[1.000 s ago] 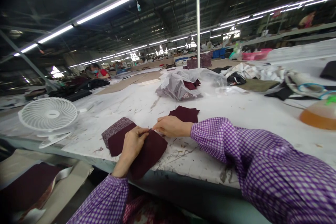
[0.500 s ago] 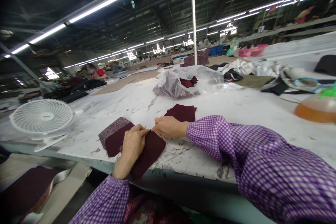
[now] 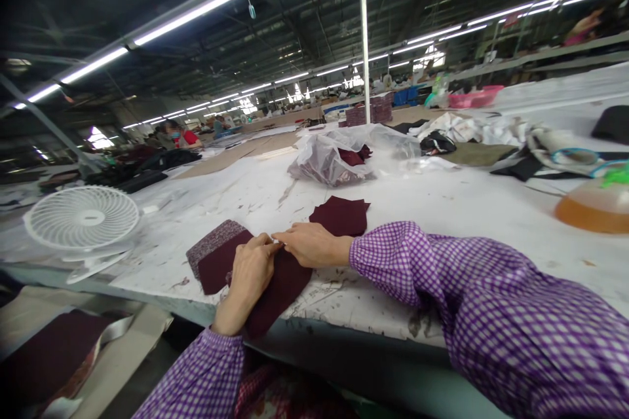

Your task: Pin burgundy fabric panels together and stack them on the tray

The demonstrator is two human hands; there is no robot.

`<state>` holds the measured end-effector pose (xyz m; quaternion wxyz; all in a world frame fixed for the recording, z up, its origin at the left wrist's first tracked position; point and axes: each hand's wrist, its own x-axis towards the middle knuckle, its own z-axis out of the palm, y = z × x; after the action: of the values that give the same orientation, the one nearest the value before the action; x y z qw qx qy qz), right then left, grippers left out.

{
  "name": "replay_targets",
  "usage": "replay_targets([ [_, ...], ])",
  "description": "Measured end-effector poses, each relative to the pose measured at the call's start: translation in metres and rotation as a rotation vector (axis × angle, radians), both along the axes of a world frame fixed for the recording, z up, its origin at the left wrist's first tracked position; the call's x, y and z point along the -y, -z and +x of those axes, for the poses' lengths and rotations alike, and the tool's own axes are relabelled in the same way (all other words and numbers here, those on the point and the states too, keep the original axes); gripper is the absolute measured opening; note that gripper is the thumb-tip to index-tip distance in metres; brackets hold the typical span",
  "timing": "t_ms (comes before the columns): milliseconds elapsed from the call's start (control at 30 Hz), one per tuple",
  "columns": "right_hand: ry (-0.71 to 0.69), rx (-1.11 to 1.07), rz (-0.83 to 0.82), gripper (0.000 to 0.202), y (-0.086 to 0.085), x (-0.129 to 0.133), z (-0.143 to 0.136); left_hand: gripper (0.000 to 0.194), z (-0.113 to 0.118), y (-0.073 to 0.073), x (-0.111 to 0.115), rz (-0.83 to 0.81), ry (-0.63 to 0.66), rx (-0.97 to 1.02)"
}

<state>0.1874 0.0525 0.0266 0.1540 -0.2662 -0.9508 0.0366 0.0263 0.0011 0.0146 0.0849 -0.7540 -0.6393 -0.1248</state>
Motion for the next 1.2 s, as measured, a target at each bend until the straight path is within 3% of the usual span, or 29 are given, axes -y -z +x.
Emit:
replay_targets([
  [200, -0.107, 0.070, 0.102, 0.034, 0.003, -0.005, 0.000, 0.026, -0.019, -0.001, 0.005, -0.033, 0.049, 0.205],
  [400, -0.130, 0.109, 0.085, 0.036, -0.003, -0.010, 0.000, 0.025, -0.055, 0.011, 0.028, 0.089, 0.073, 0.362],
  [633, -0.105, 0.261, 0.105, 0.043, -0.013, -0.008, -0.001, 0.027, -0.058, 0.017, 0.036, 0.173, 0.091, 0.271],
  [900, -0.150, 0.591, 0.158, 0.058, -0.045, 0.002, -0.027, 0.028, -0.053, 0.013, 0.041, 0.247, 0.135, 0.078],
  [1200, -0.172, 0.789, 0.119, 0.061, -0.069, 0.019, -0.050, 0.025, -0.075, 0.021, 0.050, 0.231, 0.132, 0.221],
])
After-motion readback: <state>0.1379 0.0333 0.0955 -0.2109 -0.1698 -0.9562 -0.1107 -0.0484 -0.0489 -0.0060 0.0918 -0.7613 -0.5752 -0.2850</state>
